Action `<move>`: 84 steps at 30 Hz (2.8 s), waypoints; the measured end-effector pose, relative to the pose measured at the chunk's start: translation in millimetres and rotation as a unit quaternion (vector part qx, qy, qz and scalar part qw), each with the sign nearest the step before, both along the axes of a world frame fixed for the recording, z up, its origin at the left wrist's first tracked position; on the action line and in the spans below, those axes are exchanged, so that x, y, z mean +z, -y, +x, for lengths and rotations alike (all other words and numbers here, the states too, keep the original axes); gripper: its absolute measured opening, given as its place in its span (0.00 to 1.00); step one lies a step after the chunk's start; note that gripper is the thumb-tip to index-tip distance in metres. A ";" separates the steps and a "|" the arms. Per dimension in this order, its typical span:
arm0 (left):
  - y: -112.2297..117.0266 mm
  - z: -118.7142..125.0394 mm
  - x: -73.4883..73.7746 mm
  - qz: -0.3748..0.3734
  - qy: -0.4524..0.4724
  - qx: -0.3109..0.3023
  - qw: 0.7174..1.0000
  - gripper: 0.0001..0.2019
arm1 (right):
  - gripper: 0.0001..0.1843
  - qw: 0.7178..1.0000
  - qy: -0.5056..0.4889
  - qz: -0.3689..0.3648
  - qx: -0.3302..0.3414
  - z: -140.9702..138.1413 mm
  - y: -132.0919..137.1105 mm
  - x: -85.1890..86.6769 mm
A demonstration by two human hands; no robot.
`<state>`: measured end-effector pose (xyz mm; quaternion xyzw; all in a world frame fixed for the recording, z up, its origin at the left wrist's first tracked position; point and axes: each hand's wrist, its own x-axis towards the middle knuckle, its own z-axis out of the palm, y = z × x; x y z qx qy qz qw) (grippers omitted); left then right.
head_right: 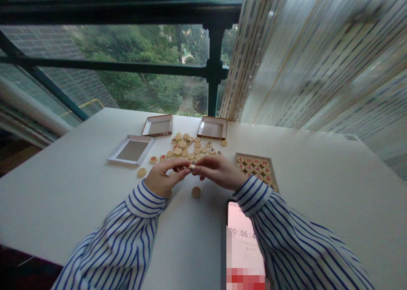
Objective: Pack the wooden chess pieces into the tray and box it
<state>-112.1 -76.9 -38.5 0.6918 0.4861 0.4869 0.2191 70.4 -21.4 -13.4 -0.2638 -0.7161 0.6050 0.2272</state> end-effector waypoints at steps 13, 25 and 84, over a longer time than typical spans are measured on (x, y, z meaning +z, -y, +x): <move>-0.7 -10.5 -1.3 -0.080 -0.006 0.009 0.997 0.10 | 0.13 0.998 0.021 0.042 -0.046 3.6 -3.5 -5.8; 3.0 -11.8 -3.1 -0.174 -0.203 -0.051 0.962 0.09 | 0.15 0.980 0.110 0.155 -0.062 6.2 -4.6 -8.9; 0.9 -10.2 -0.5 -0.028 -0.257 0.060 0.964 0.07 | 0.09 0.861 0.284 0.409 0.107 -0.1 15.2 -9.4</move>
